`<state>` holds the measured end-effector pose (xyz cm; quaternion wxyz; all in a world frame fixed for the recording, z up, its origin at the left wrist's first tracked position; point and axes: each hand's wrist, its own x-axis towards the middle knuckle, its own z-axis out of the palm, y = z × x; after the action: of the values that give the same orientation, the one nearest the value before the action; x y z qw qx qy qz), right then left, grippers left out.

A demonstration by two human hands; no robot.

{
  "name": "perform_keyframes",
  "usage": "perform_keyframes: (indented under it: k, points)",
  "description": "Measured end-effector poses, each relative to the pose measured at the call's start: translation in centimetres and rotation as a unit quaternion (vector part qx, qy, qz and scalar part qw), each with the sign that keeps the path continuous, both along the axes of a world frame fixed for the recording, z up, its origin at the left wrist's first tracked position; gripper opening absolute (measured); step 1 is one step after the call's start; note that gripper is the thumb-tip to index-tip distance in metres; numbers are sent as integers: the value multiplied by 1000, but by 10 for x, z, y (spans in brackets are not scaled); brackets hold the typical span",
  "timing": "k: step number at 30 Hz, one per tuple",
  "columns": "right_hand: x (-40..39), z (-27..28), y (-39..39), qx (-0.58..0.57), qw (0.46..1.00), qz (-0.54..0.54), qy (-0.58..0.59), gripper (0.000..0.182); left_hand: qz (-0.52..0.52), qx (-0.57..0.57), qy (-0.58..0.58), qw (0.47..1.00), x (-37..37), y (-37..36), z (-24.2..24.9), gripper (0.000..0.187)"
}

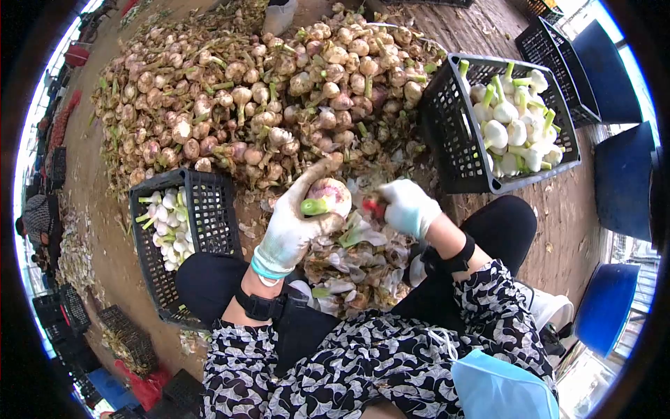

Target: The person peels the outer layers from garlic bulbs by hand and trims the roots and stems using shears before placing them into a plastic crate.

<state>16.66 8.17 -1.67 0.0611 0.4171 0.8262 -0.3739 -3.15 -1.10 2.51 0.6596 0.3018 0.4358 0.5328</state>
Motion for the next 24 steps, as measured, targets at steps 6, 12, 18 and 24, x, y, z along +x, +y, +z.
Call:
perform_keyframes:
  k: [6, 12, 18, 24]
  points:
    - [-19, 0, 1, -225, 892, -112, 377, 34, -49, 25, 179, 982, -4, 2, -21, 75]
    - [-9, 11, 20, -208, 910, -190, 305, 24, -46, -44, 35, 997, -3, 0, -10, 64]
    - [-9, 21, -3, -211, 901, -162, 344, 37, -27, -25, 76, 996, 4, -1, -13, 59]
    - [-4, 30, -11, 24, 962, -100, 253, 22, 12, -45, 21, 999, 13, 2, -18, 57]
